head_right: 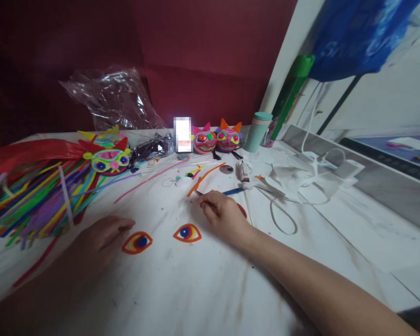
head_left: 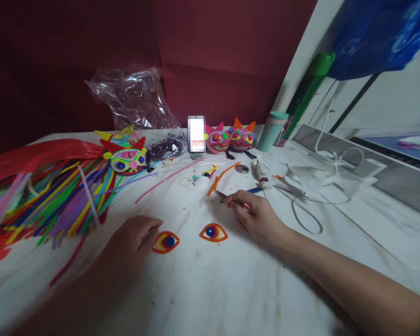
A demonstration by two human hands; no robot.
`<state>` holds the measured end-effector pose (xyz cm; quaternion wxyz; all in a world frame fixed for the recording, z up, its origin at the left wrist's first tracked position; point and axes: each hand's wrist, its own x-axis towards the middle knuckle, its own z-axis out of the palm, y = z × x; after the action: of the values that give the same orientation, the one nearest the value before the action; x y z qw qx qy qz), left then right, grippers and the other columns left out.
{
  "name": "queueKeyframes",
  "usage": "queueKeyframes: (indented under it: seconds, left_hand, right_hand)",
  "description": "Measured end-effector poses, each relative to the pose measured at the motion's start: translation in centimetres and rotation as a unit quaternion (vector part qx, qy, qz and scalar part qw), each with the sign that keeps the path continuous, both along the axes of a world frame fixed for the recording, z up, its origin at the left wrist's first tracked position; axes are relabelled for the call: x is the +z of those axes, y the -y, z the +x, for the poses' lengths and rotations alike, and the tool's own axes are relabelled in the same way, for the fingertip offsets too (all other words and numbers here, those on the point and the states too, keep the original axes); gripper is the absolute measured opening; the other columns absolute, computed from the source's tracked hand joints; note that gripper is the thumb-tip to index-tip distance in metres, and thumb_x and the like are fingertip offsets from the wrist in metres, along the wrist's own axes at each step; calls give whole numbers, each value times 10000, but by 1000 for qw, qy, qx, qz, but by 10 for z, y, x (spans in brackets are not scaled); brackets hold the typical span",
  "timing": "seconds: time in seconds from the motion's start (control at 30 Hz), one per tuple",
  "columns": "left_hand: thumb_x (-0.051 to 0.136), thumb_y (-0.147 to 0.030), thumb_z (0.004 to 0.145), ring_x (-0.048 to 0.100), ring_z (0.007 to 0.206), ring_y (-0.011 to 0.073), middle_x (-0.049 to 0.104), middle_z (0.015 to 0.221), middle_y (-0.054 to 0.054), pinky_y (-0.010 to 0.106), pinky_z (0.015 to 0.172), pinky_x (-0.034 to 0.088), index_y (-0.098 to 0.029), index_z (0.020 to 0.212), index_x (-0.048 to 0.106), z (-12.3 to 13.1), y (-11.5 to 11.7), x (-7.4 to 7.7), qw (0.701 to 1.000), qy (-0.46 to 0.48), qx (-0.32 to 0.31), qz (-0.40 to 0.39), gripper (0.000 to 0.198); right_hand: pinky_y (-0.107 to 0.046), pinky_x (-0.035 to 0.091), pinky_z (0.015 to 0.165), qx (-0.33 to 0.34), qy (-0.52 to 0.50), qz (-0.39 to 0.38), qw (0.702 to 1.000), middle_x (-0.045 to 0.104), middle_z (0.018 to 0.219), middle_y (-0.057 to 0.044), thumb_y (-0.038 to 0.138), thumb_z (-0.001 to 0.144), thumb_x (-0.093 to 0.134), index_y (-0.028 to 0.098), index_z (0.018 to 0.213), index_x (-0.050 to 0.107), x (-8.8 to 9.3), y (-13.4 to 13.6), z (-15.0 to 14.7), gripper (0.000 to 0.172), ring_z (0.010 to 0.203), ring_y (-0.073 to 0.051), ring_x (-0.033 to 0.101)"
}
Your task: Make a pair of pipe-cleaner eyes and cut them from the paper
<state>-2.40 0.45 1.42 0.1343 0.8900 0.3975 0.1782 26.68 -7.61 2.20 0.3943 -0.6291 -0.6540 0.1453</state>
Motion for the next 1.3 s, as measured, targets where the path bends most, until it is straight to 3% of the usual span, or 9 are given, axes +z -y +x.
queueKeyframes:
  seconds: [0.1, 0.2, 0.33, 0.47, 0.73, 0.83, 0.93, 1.03, 1.3]
  left_hand:
    - [394, -312, 857, 630, 867, 211, 675, 924, 73, 333, 781, 486, -173, 964, 641, 0, 2, 4, 999, -33, -10, -27, 303]
    - [481, -282, 791, 605, 972, 229, 656, 1046, 92, 349, 864, 467, -166, 1043, 621, 0, 3, 6, 995, -76, -45, -51, 311]
    - [566, -153, 647, 516, 1143, 260, 575, 1243, 112, 394, 999, 385, -152, 1229, 522, -1, 6, 9, 987, -130, -68, -64, 584]
    - [546, -141, 679, 532, 1124, 240, 583, 1227, 99, 370, 977, 402, -165, 1228, 511, -2, 7, 7, 988, -115, -64, -79, 550]
    - [567, -187, 732, 593, 960, 224, 637, 1030, 75, 346, 850, 451, -183, 1058, 601, 5, 6, -6, 994, -56, -56, -78, 328]
    - [539, -215, 763, 607, 881, 204, 639, 943, 63, 322, 785, 468, -179, 969, 619, 5, 5, -3, 997, -3, -28, -69, 224]
    - [430, -227, 842, 603, 783, 168, 622, 805, 34, 285, 730, 462, -183, 813, 609, 3, 2, 5, 997, 71, 21, -27, 187]
    - [441, -263, 851, 596, 736, 156, 619, 753, 11, 265, 693, 453, -192, 760, 594, 1, 0, 14, 993, 105, 61, -12, 192]
    - [431, -205, 826, 585, 708, 153, 610, 715, 14, 276, 680, 447, -186, 716, 583, 2, 2, 9, 997, 69, 13, -22, 189]
  right_hand:
    - [-265, 478, 618, 30, 21, -11, 999, 656, 786, -47, 147, 808, 438, 165, 878, 632, -1, 0, 0, 208, 655, -150, 595]
    - [-309, 497, 760, 106, 67, -14, 992, 658, 931, -93, 145, 801, 495, 156, 960, 627, -7, 1, -3, 207, 854, -194, 616]
    - [-413, 441, 932, 201, 147, 10, 968, 603, 1159, -138, 224, 790, 612, 144, 1163, 567, -21, 3, -9, 384, 1082, -261, 533]
    - [-404, 473, 878, 216, 177, 1, 960, 637, 1071, -113, 160, 785, 607, 164, 1110, 594, -28, 3, -13, 325, 1023, -255, 555]
    - [-371, 512, 796, 232, 179, 3, 956, 646, 990, -112, 123, 794, 581, 160, 1032, 629, -24, 4, -16, 246, 953, -240, 577]
    - [-355, 520, 787, 208, 144, 32, 967, 644, 1000, -113, 167, 819, 570, 176, 1018, 627, -23, 5, -16, 208, 937, -228, 597]
    - [-320, 518, 735, 135, 99, 86, 982, 645, 906, -92, 192, 869, 499, 187, 928, 614, -20, 5, -13, 129, 846, -200, 617]
    - [-274, 486, 616, 64, 79, 99, 990, 620, 775, -50, 211, 891, 464, 195, 837, 575, -16, 4, -9, 124, 688, -163, 599]
    - [-250, 411, 516, -17, 2, 48, 999, 586, 696, -22, 320, 902, 471, 201, 826, 558, -16, 4, -5, 166, 625, -152, 561]
